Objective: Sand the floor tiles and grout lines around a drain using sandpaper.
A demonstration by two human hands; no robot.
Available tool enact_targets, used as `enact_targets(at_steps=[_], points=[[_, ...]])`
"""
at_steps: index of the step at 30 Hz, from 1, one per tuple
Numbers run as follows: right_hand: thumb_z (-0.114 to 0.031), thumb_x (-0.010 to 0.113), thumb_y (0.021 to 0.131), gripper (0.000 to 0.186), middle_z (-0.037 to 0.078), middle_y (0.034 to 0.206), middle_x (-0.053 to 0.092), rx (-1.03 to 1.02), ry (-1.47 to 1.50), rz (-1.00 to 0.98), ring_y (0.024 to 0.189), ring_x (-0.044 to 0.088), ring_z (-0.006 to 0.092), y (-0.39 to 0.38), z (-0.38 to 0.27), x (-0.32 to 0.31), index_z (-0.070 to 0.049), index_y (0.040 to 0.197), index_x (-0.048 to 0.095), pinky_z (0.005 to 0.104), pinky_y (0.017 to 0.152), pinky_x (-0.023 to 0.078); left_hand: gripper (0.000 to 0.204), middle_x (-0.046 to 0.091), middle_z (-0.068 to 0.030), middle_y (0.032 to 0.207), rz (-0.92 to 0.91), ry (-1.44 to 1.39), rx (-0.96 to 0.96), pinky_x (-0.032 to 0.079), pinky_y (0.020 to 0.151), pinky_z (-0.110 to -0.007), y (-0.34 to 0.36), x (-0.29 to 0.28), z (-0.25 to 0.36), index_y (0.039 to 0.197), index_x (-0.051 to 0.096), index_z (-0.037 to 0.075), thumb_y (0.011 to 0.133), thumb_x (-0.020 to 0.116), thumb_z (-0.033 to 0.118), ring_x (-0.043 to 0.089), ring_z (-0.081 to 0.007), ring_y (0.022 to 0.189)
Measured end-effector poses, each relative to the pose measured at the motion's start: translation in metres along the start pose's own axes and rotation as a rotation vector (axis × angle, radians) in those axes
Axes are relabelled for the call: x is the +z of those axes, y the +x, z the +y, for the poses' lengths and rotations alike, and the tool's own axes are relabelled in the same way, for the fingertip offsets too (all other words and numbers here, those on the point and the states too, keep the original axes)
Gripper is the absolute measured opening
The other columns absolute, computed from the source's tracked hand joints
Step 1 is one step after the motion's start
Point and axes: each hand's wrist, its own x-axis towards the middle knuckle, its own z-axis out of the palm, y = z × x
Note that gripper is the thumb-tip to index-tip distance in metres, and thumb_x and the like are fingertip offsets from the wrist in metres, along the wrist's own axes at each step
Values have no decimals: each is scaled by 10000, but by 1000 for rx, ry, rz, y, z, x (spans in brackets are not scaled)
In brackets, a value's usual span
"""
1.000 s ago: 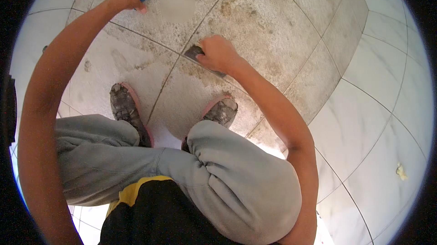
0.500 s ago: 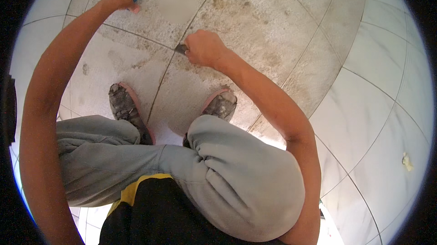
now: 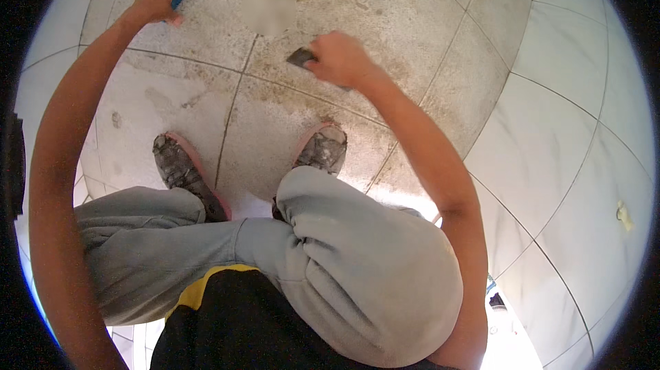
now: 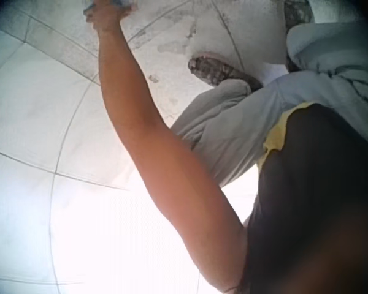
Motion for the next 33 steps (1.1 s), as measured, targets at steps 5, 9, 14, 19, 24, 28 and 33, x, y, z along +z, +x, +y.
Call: enact_targets(at_steps=[5, 9, 14, 19, 24, 28, 33], points=[[-338, 671, 807, 286, 200, 777, 663, -189, -65, 43, 809, 658, 399, 9, -13, 29, -52, 811, 686, 484, 740, 535, 1166, 415, -230, 1349, -29, -38, -14, 511, 914, -599, -1, -2, 31, 1432, 276, 291, 494, 947, 118, 477, -523, 1217], [-313, 688, 801, 254, 183, 715, 653, -97, 55, 57, 734, 659, 387, -8, 21, -7, -60, 817, 686, 470, 679, 536, 1164, 413, -237, 1349, 12, 8, -2, 513, 913, -598, 2, 0, 2, 1432, 279, 281, 494, 947, 114, 503, -516, 1185], [-270, 678, 817, 231, 172, 667, 631, -285, -110, 200, 613, 630, 324, 15, -20, 31, -42, 779, 667, 426, 625, 523, 1172, 404, -226, 1369, -29, 31, -40, 512, 915, -595, 9, 2, 16, 1437, 280, 283, 490, 947, 108, 506, -504, 1187], [-280, 668, 812, 245, 187, 698, 644, -139, 12, 152, 672, 649, 356, 36, -12, -11, -35, 804, 672, 445, 662, 536, 1180, 400, -193, 1386, -9, -11, -53, 508, 917, -600, -2, -3, 15, 1449, 272, 290, 500, 943, 92, 477, -472, 1233], [-291, 688, 769, 283, 216, 784, 667, -287, -82, 81, 780, 656, 423, 44, -53, 23, -19, 850, 683, 505, 711, 530, 1172, 397, -184, 1385, -11, -2, -113, 515, 913, -591, -12, -15, 36, 1447, 273, 286, 504, 941, 90, 478, -462, 1238], [-320, 700, 792, 297, 221, 723, 646, -117, 49, 97, 724, 650, 421, 40, -29, -6, -24, 803, 675, 494, 683, 529, 1131, 402, -171, 1381, -109, -39, -74, 524, 882, -599, -15, -21, 41, 1422, 294, 275, 511, 943, 114, 468, -435, 1262], [-276, 680, 804, 260, 226, 738, 638, -214, -123, 137, 747, 638, 428, 44, -49, 3, -17, 805, 660, 509, 680, 508, 1058, 401, -163, 1378, -94, 4, -136, 505, 879, -617, -12, -28, 39, 1361, 333, 251, 511, 955, 159, 449, -430, 1278]])
